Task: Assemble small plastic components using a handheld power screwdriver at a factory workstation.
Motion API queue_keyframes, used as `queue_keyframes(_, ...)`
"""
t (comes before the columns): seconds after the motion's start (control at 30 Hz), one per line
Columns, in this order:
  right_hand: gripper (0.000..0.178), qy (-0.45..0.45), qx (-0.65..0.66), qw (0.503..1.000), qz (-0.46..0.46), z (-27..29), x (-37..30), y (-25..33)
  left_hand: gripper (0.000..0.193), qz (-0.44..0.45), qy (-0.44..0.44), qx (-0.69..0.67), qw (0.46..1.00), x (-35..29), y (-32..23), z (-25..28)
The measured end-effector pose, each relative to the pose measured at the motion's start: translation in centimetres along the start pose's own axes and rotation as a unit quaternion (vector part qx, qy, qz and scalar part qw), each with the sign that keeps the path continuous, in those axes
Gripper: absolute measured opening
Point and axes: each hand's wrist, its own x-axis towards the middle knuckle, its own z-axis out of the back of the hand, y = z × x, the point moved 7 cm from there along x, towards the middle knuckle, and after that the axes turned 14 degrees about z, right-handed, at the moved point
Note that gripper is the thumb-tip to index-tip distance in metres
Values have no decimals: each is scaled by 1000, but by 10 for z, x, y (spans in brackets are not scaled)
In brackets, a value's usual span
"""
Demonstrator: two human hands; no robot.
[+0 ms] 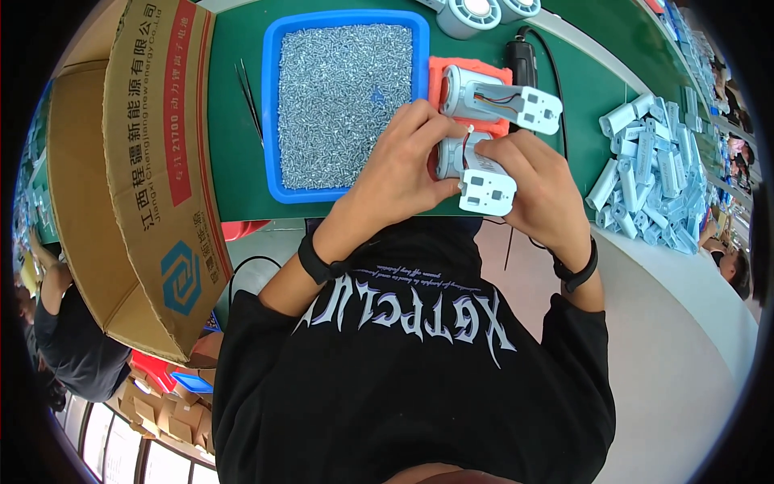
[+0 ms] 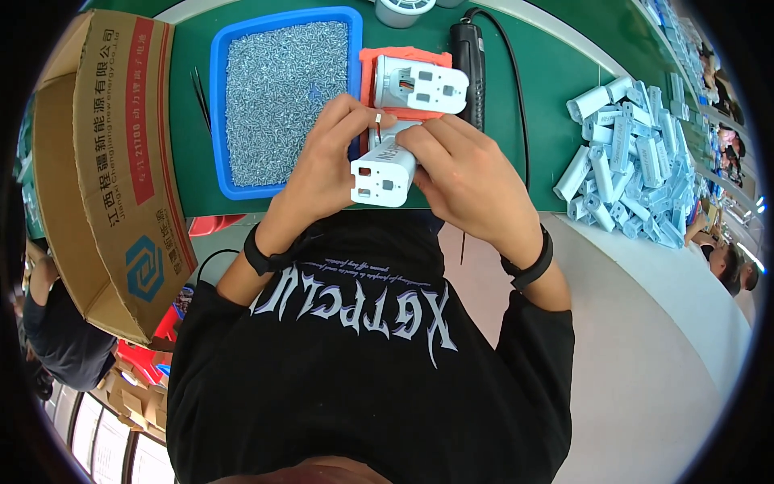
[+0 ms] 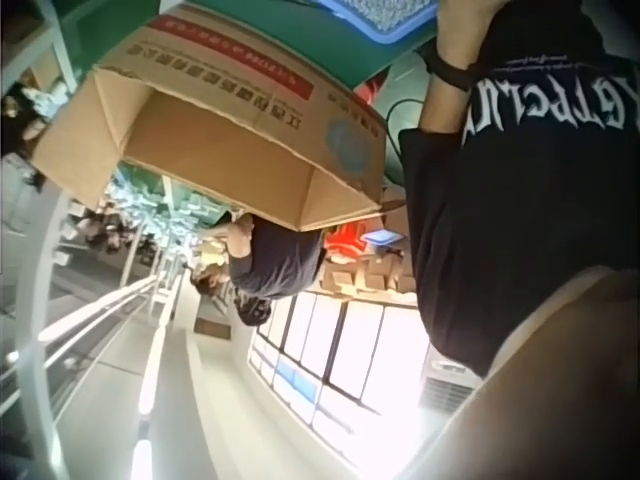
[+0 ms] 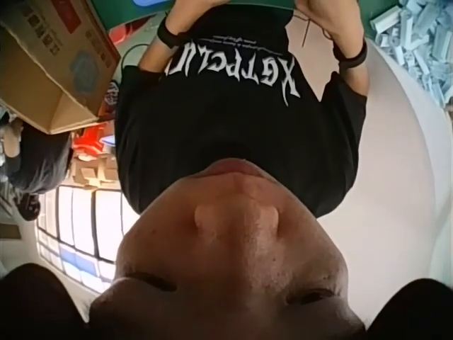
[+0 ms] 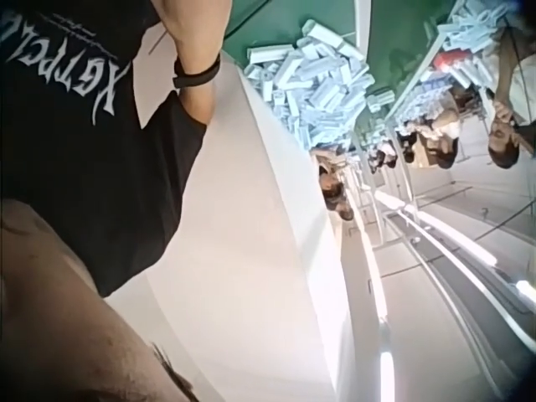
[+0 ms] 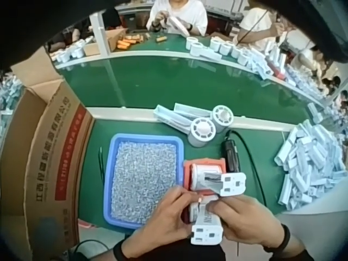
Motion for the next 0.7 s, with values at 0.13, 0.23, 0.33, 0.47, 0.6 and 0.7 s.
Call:
queue_keyframes(0.13,42,23,4,1000,-13,-4,1,-11,57,9,8,7,1000,0,-2,1)
queue_keyframes(0.23,39,-77,93,993,-15,-3,-8,-13,57,-16,-6,6,1000,-1,-5,-2)
queue_keyframes(0.33,37,-154,140,976,-60,-9,-25,-19,56,-27,-19,-5,999,-3,-8,-3)
queue_keyframes(0.47,34,-62,236,964,-106,-10,-27,-31,55,-2,5,-26,1000,-7,-11,6)
queue_keyframes(0.6,36,-35,101,978,-181,26,-43,-62,50,79,28,-21,996,-6,1,35)
queue_keyframes(0.7,44,-53,20,953,-299,30,-52,-92,40,125,-2,87,988,-10,19,63)
